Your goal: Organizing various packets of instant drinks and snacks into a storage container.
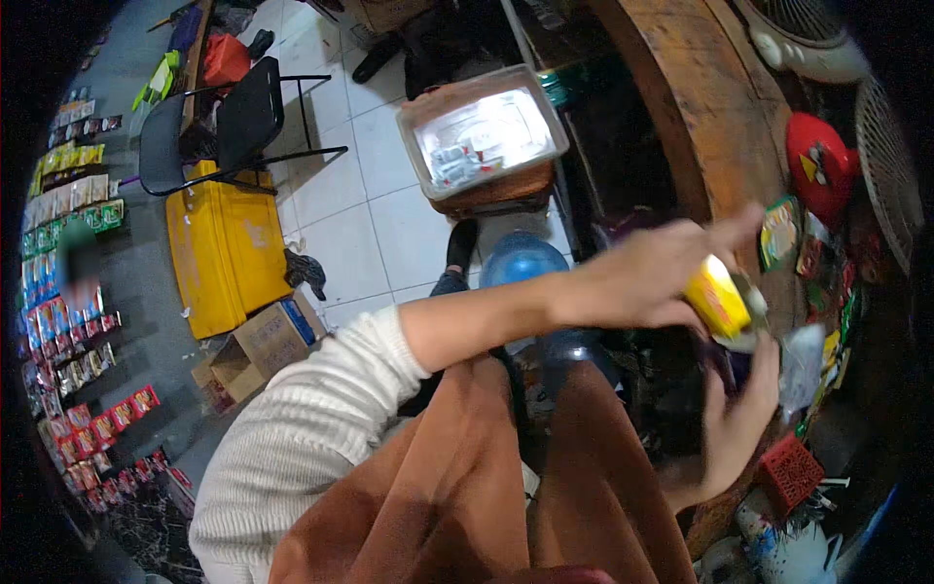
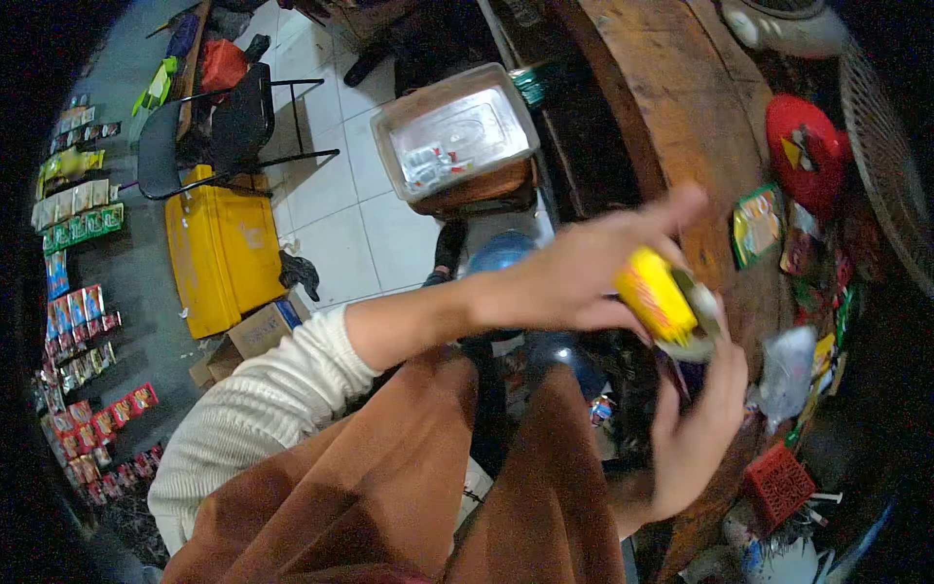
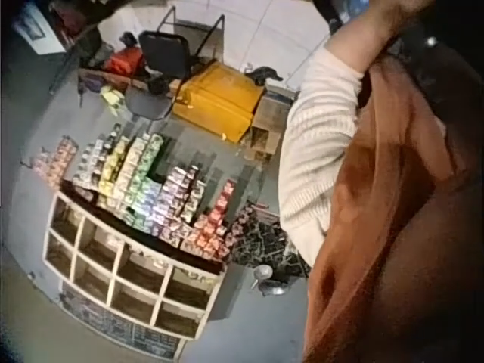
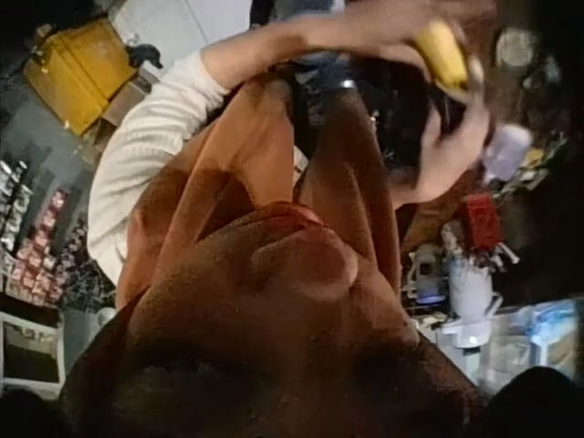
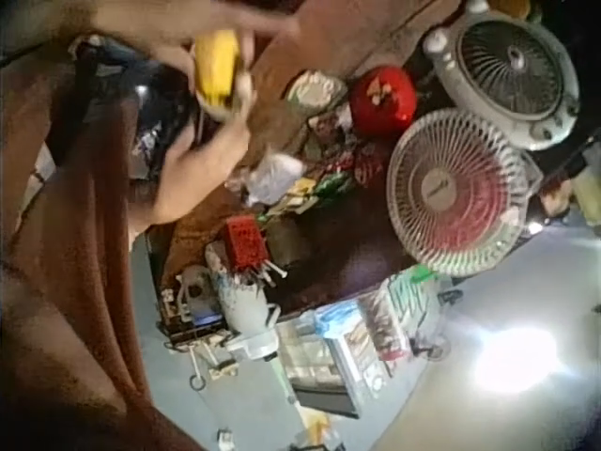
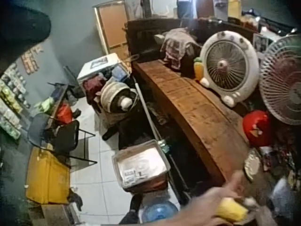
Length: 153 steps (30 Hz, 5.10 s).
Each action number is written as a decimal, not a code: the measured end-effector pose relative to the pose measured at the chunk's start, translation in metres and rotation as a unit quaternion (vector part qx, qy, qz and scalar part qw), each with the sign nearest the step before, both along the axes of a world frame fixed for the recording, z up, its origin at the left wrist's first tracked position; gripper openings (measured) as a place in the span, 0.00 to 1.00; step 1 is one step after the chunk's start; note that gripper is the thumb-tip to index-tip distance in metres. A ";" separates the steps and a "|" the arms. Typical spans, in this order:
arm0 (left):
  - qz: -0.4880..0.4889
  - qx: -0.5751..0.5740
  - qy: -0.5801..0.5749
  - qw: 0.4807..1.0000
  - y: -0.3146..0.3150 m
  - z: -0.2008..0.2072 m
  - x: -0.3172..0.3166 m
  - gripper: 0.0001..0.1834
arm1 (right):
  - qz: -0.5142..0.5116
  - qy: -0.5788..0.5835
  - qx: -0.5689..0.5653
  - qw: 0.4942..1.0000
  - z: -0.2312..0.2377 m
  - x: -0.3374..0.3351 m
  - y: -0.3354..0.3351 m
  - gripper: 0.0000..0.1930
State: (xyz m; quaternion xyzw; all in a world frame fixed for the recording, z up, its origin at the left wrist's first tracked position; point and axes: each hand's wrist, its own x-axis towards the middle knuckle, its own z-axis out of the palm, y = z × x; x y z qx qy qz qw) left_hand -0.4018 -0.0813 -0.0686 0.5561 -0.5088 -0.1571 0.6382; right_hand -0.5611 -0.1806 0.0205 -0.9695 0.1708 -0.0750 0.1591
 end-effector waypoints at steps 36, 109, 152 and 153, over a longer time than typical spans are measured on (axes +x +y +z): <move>0.260 0.302 -0.137 0.907 0.195 -0.223 0.236 0.23 | -0.043 -0.095 0.410 0.906 -0.353 0.322 0.197 0.21; -0.245 0.256 0.278 0.893 -0.117 0.050 -0.131 0.35 | -0.104 -0.287 0.158 0.939 -0.008 -0.111 -0.112 0.17; -0.061 0.114 0.549 0.826 -0.051 0.000 -0.100 0.15 | -0.218 -0.117 -0.353 0.903 -0.038 -0.073 -0.274 0.08; -0.067 0.113 0.551 0.824 -0.053 0.003 -0.102 0.15 | -0.160 -0.103 -0.420 0.887 -0.041 -0.067 -0.286 0.06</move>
